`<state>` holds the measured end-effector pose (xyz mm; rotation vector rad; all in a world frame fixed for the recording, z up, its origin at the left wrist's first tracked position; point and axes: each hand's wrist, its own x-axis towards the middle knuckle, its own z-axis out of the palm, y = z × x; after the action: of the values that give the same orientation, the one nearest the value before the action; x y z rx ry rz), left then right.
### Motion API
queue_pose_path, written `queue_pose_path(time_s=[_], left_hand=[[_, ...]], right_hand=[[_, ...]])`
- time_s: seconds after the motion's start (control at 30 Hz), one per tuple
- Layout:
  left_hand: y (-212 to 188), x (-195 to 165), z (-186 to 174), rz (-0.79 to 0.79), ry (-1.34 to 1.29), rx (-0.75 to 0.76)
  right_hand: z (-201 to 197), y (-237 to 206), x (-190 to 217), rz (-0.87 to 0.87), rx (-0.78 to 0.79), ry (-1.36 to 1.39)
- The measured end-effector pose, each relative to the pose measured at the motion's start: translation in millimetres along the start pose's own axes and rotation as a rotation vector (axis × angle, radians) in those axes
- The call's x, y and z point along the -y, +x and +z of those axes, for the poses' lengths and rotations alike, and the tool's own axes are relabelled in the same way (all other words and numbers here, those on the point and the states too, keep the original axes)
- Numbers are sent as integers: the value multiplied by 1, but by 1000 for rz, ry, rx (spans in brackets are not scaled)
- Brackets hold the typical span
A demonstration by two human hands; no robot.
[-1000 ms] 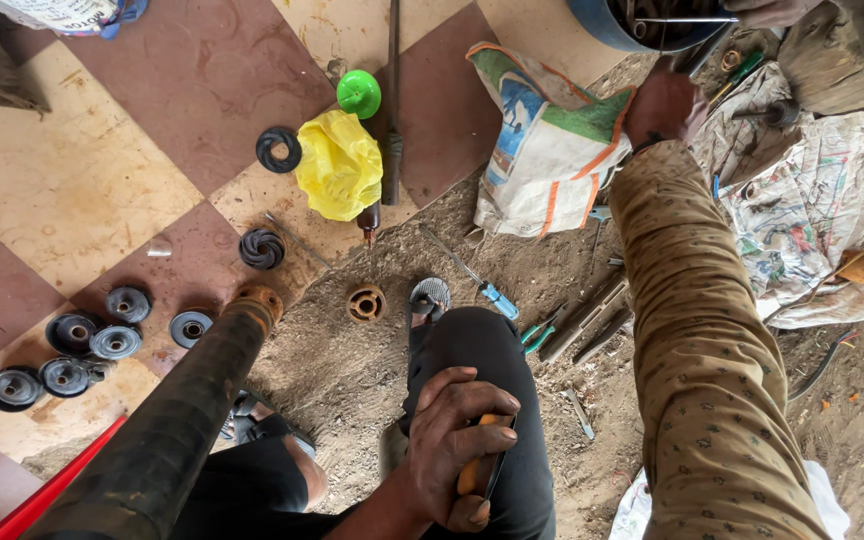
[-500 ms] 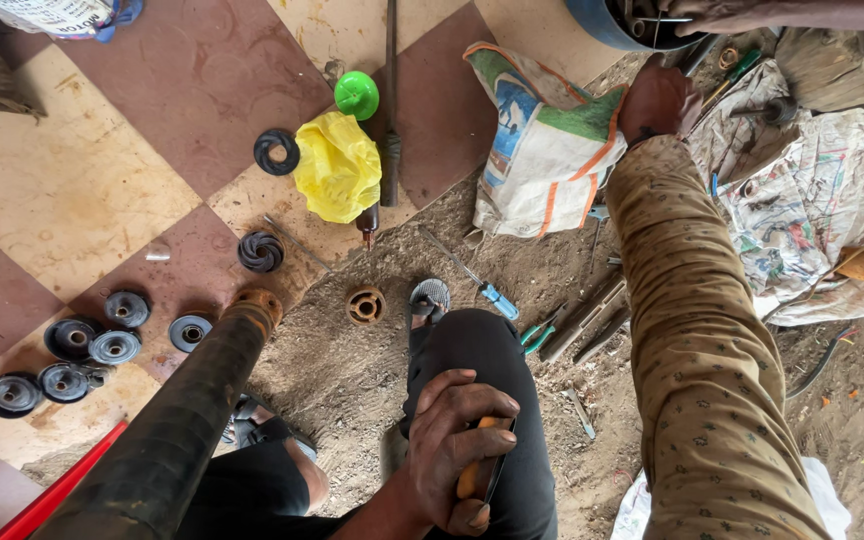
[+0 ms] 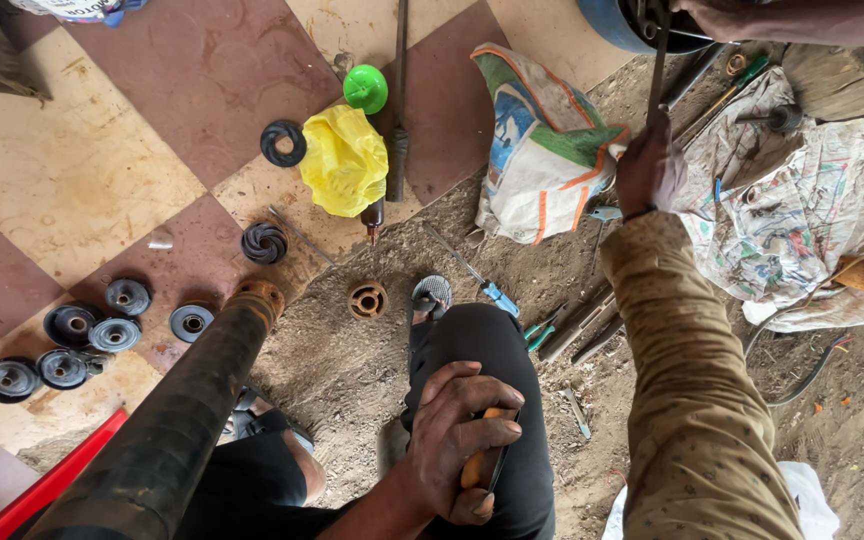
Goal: The person sits on the ground and uses a metal file to smooth the edges of a small cylindrical metal part. They repeatedly file the part, inspect it, and then insert it into a larger cylindrical assembly.
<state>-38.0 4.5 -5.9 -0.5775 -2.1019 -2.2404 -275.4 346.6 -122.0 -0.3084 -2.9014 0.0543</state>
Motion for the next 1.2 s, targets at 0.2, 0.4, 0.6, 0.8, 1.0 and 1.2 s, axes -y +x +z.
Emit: queue_pose_path(time_s=[0.2, 0.4, 0.6, 0.8, 1.0, 1.2], left_hand=[[-5, 6, 3, 10, 28, 13], [-7, 6, 5, 53, 27, -16], [-15, 15, 10, 78, 49, -17], [-15, 12, 8, 90, 55, -8], [-16, 10, 9, 106, 61, -5], [-17, 14, 10, 130, 90, 9]], right_hand=[[4, -44, -20, -9, -45, 131], [-5, -90, -20, 17, -109, 136], [-6, -122, -30, 67, -103, 190], [-22, -129, -27, -26, -189, 227], [-35, -113, -13, 166, -81, 368], [-31, -34, -4, 263, -154, 656]])
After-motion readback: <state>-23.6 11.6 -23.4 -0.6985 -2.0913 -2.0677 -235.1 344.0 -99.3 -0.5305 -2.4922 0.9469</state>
